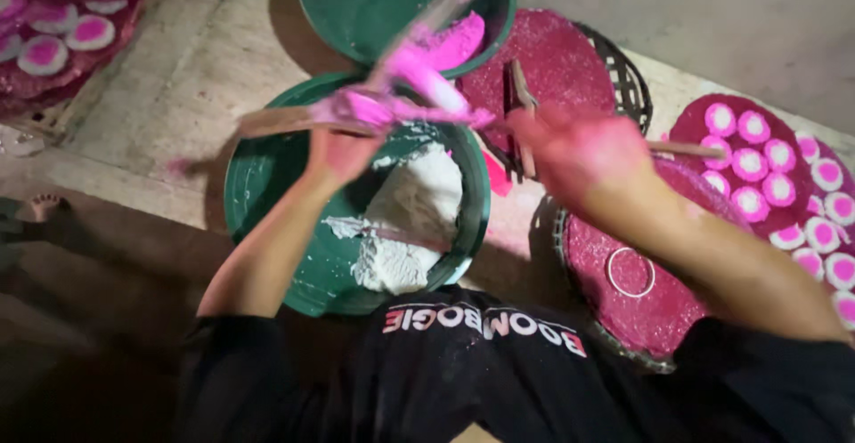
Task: The person scoops pink paste into a metal ring mold, presses it down with a wooden tool, and then applies a white paste center to form layered circular decorations. The finished pieces are placed on a tray.
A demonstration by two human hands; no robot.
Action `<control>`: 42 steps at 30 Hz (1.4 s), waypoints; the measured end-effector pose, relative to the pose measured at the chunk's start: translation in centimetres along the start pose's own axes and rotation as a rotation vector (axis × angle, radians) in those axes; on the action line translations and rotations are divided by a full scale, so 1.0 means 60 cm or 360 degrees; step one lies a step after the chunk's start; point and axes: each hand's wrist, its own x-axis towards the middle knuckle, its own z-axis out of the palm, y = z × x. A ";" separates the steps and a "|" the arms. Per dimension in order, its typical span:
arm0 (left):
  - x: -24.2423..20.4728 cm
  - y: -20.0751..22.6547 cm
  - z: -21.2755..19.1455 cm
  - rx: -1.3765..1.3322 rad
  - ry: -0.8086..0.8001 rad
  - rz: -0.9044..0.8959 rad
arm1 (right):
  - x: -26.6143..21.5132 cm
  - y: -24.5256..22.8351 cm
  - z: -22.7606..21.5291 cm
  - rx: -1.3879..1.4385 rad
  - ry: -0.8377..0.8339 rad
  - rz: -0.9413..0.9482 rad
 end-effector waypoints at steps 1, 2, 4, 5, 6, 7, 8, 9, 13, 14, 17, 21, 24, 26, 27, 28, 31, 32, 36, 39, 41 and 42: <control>0.006 0.008 -0.002 0.0440 0.0131 0.0166 | 0.003 0.000 -0.004 0.0186 -0.0017 0.0215; 0.013 0.023 -0.009 0.1558 0.0227 0.0541 | 0.013 -0.007 -0.001 0.0476 0.0130 0.0117; 0.033 0.029 0.002 0.1729 0.0319 0.1091 | 0.045 -0.040 0.041 0.1072 0.0402 -0.0086; 0.041 0.026 0.007 0.1809 0.0351 0.1357 | 0.058 -0.059 0.075 0.1115 0.0467 -0.0054; 0.048 0.022 0.012 0.1511 0.0324 0.1164 | 0.066 -0.073 0.111 0.1158 0.0527 -0.0025; 0.056 0.018 0.015 0.1212 0.0298 0.0971 | 0.061 -0.079 0.143 0.1283 0.0492 0.0009; 0.063 0.018 0.011 0.0913 0.0276 0.0777 | 0.055 -0.081 0.170 0.1407 0.0453 0.0042; 0.066 0.018 0.005 0.1031 0.0303 0.0834 | 0.053 -0.077 0.191 0.1531 0.0412 0.0075; 0.073 0.019 -0.018 0.1488 0.0379 0.1073 | 0.051 -0.011 0.219 0.1710 -0.0083 0.0520; 0.078 0.020 -0.020 0.1601 0.0387 0.1143 | 0.063 0.003 0.221 0.1798 0.0160 0.0297; 0.096 0.004 -0.014 0.2478 0.0493 0.1526 | 0.091 -0.005 0.248 0.1350 0.0702 -0.0067; 0.135 0.002 -0.009 0.2196 0.0383 0.0896 | 0.098 -0.043 0.275 0.1635 0.0527 0.0248; 0.130 0.020 -0.028 0.2494 0.0360 0.1244 | 0.069 -0.020 0.246 0.1459 0.0317 0.0095; 0.114 0.039 -0.037 0.2479 0.0375 0.1253 | 0.064 0.030 0.189 0.1526 0.0022 0.0289; 0.104 0.043 -0.033 0.2377 0.0266 0.0971 | 0.073 0.053 0.158 0.1553 -0.0125 0.0386; 0.095 0.048 -0.031 0.2270 0.0162 0.0700 | 0.092 0.068 0.131 0.1366 -0.0276 0.0365; 0.090 0.016 0.004 -0.0351 -0.0268 -0.0043 | 0.136 0.070 0.081 0.0870 -0.0504 0.0169; 0.102 0.000 0.016 -0.1605 -0.0368 -0.0275 | 0.155 0.052 0.076 0.0728 -0.0402 -0.0001; 0.120 -0.051 0.006 -0.0813 -0.0822 -0.0402 | 0.166 -0.049 0.089 -0.0506 -0.0588 -0.0165; 0.110 -0.051 -0.030 0.0004 -0.0700 -0.0367 | 0.156 -0.058 0.093 -0.0750 0.0382 -0.0836; 0.102 -0.027 -0.077 -0.1426 -0.0092 -0.0867 | 0.148 -0.034 0.095 -0.0492 0.0202 -0.0663; 0.110 -0.011 -0.105 -0.1341 -0.0158 -0.0561 | 0.154 -0.015 0.095 -0.0373 0.0114 -0.0586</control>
